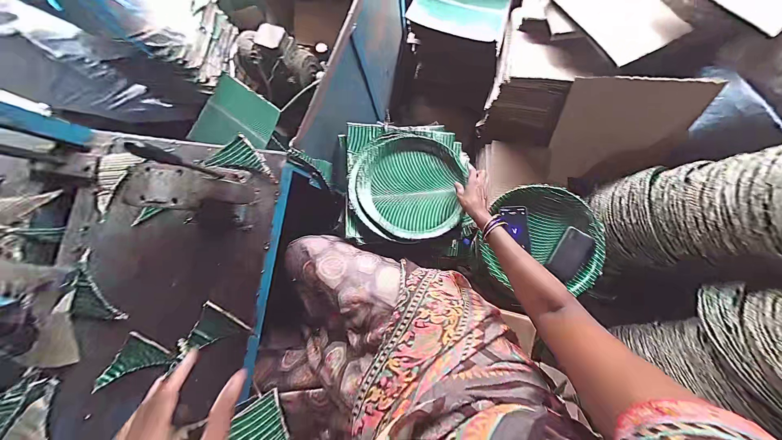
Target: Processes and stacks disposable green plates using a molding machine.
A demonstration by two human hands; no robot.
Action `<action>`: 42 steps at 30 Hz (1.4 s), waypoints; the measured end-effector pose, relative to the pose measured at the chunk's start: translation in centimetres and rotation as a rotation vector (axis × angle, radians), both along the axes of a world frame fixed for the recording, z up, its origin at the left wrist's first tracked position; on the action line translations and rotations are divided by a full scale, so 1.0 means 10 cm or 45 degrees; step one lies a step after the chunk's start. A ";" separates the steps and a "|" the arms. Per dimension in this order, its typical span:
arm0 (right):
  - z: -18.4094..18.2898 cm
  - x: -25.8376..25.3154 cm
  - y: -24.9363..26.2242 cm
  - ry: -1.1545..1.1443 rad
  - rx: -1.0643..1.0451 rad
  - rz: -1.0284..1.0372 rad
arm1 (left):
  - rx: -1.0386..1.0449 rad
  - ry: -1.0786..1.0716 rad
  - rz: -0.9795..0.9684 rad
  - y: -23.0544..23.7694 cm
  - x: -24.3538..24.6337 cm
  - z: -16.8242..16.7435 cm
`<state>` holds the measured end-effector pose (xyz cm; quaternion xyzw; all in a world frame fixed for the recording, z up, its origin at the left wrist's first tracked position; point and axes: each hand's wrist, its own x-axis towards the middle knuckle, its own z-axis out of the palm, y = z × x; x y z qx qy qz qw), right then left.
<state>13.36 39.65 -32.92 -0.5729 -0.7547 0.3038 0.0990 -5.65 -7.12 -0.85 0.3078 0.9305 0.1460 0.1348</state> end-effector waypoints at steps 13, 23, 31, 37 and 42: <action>0.02 0.07 0.08 -0.011 -0.298 -0.137 | -0.530 -0.731 -0.089 2.95 -0.64 -2.67; -0.50 -0.35 -0.06 -0.402 -0.479 -0.013 | -0.358 -1.055 0.286 2.98 -1.13 -3.13; -0.76 0.00 0.22 -0.386 -0.448 -0.287 | -0.424 -1.220 0.101 3.14 -0.98 -3.28; -0.66 -0.21 0.24 -0.401 -0.590 -0.207 | -0.091 -1.457 0.387 3.06 -1.08 -3.39; -0.62 -0.24 0.35 -0.419 -0.527 -0.181 | -0.231 -1.362 0.336 3.06 -1.05 -3.23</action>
